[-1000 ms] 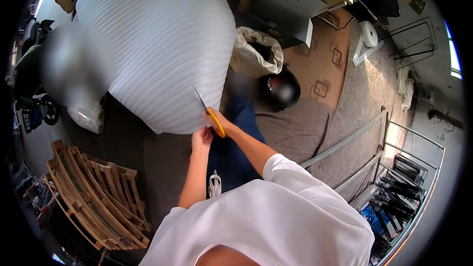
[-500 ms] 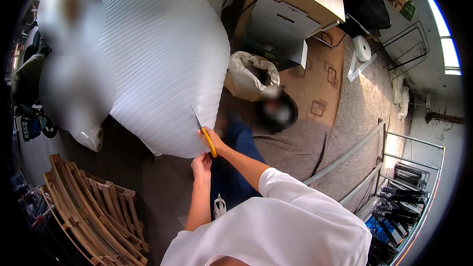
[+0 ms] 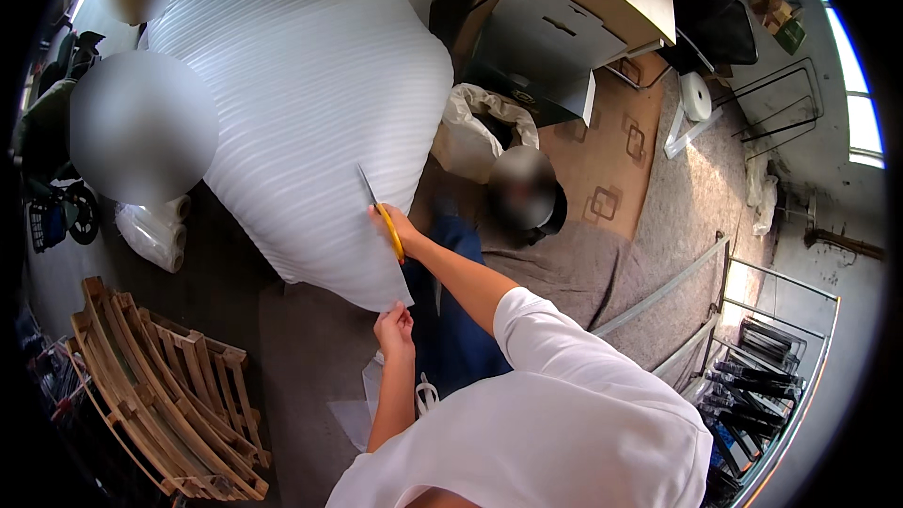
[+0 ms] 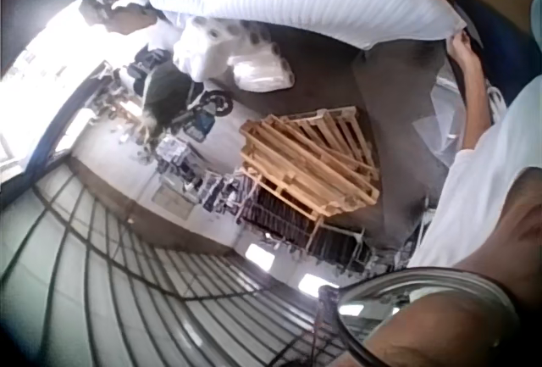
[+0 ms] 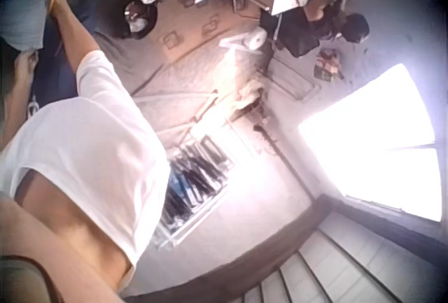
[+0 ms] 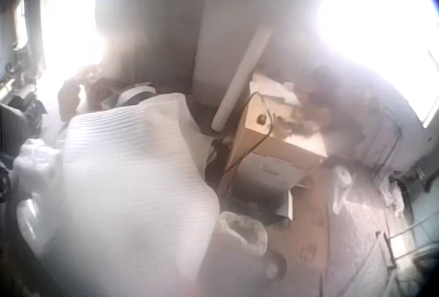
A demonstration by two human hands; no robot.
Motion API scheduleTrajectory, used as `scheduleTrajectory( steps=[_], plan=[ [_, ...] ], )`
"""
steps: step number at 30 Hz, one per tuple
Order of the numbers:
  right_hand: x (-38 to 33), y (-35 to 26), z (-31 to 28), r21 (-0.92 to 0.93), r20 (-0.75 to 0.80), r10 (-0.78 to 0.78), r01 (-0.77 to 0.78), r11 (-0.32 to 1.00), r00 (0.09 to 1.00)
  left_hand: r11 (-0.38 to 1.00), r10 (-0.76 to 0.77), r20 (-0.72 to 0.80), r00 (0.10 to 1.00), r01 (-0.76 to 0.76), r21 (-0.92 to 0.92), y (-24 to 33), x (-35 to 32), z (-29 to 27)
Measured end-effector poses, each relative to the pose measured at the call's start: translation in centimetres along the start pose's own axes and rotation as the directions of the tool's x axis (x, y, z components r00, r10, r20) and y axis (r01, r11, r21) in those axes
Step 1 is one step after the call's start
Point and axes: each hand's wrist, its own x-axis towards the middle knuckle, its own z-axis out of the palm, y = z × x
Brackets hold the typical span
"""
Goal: The person uses yellow-handled scissors to cut a large white sheet of bubble wrap into smaller pieces. They repeatedly lift, position, and cut the material, then fold and stack the cut pieces on the floor.
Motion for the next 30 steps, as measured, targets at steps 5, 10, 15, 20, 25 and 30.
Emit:
scheduleTrajectory(
  steps=[5,10,15,20,25,30],
  plan=[
    [2.7,-0.1,0.9,0.017,0.034,0.035,-0.035,0.999,0.999,0.999,0.012,0.018,1.0,-0.011,-0.053,-0.6,-1.3,-1.0],
    [4.8,1.5,2.8,-0.056,0.023,-0.057,0.058,0.997,0.998,0.991,-0.007,0.039,0.999,0.012,-0.136,-0.9,0.3,-3.2],
    [3.9,1.5,3.3,0.049,-0.009,-0.099,0.1,0.994,0.995,0.906,0.041,0.107,0.993,0.009,-0.424,0.0,-0.5,-1.4],
    [3.0,1.1,3.9,0.037,0.035,-0.053,0.052,0.998,0.998,0.883,0.056,0.149,0.987,0.021,-0.469,1.3,3.1,-2.3],
    [1.3,0.9,1.5,0.174,0.368,0.093,-0.166,0.971,0.925,0.892,0.031,0.055,0.998,-0.002,-0.451,1.6,2.7,-2.8],
    [-0.1,2.7,0.3,0.246,0.486,0.009,-0.146,0.958,0.874,0.907,-0.005,0.077,0.997,0.037,-0.42,1.1,1.5,-3.6]
  ],
)
